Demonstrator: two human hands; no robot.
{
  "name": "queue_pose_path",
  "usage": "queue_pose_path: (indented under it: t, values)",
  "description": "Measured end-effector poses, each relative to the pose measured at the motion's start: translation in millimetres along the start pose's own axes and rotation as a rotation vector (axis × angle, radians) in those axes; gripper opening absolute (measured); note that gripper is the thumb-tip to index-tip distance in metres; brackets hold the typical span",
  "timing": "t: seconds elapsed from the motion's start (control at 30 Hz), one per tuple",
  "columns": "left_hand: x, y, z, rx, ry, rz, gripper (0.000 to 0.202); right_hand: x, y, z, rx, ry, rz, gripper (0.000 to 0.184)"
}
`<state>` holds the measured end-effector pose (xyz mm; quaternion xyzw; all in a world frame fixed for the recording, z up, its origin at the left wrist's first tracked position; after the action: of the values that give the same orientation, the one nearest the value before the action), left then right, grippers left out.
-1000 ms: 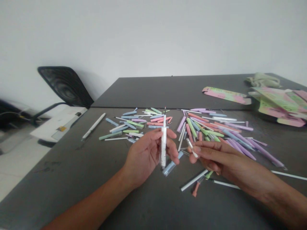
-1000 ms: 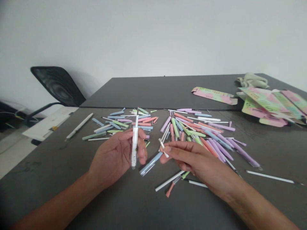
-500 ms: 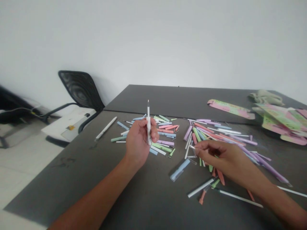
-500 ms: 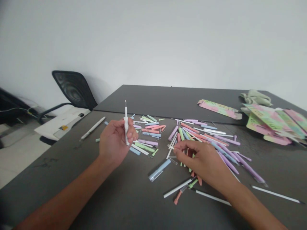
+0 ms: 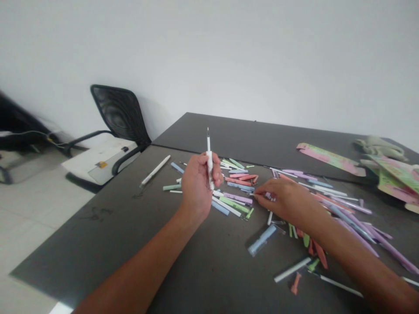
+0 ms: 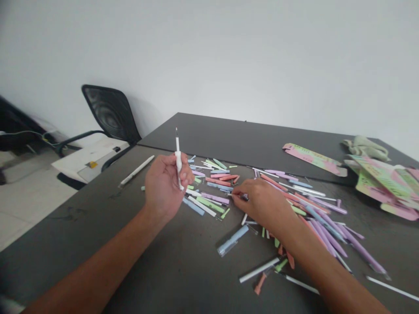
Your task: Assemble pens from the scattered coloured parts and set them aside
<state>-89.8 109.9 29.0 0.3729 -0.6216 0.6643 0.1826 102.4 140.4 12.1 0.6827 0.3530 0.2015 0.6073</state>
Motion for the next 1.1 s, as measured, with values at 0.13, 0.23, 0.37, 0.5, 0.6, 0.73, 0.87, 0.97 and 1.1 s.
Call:
queue_pose_path:
  t: [0.13, 0.23, 0.37, 0.5, 0.6, 0.73, 0.87, 0.97, 1.1]
  values:
    - [1.6, -2.4, 1.0, -0.006, 0.007, 0.007, 0.038, -0.6, -3.3, 0.4, -0.017, 0.004, 0.018, 0.02]
    - [2.4, -2.6, 0.7, -0.007, 0.008, 0.005, 0.037, -0.3, -3.5, 0.8, -0.033, -0.003, 0.02, 0.019]
    - [3.4, -2.5, 0.5, -0.004, 0.0, -0.016, 0.039, 2.1, -3.0, 2.4, -0.063, 0.0, -0.004, 0.02]
    - [3.8, -2.9, 0.4, -0.002, -0.002, -0.023, 0.041, 4.8, -3.8, 3.6, -0.089, 0.014, -0.041, 0.019]
    - [3.6, -2.4, -0.1, 0.002, 0.005, -0.03, 0.042, 6.9, -5.8, 3.4, -0.097, 0.016, -0.064, 0.019]
    - [3.6, -0.8, -0.7, 0.013, 0.007, -0.05, 0.044, 11.8, -8.8, 2.9, -0.085, 0.014, -0.082, 0.019]
    - [2.5, -0.5, -0.7, 0.011, 0.007, -0.052, 0.044, 16.0, -7.6, 2.8, -0.056, 0.017, -0.096, 0.019]
    - [1.5, -1.0, -0.4, 0.005, 0.005, -0.06, 0.044, 9.5, -3.3, 2.6, -0.03, 0.052, -0.113, 0.02]
    - [-0.2, -3.4, 0.0, -0.018, 0.013, -0.063, 0.042, -8.6, -2.8, 3.3, -0.027, 0.115, -0.131, 0.019]
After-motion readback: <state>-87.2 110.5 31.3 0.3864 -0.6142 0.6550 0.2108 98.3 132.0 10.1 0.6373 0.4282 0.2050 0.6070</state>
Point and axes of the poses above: each hand's wrist, its own z-axis away from the middle knuckle, its own y-axis out of the back of the hand, x = y × z, the point moved 10 cm from there along -z, towards the middle knuckle, and after that the axes turned 2 degrees about y, right-handed, at the moved point
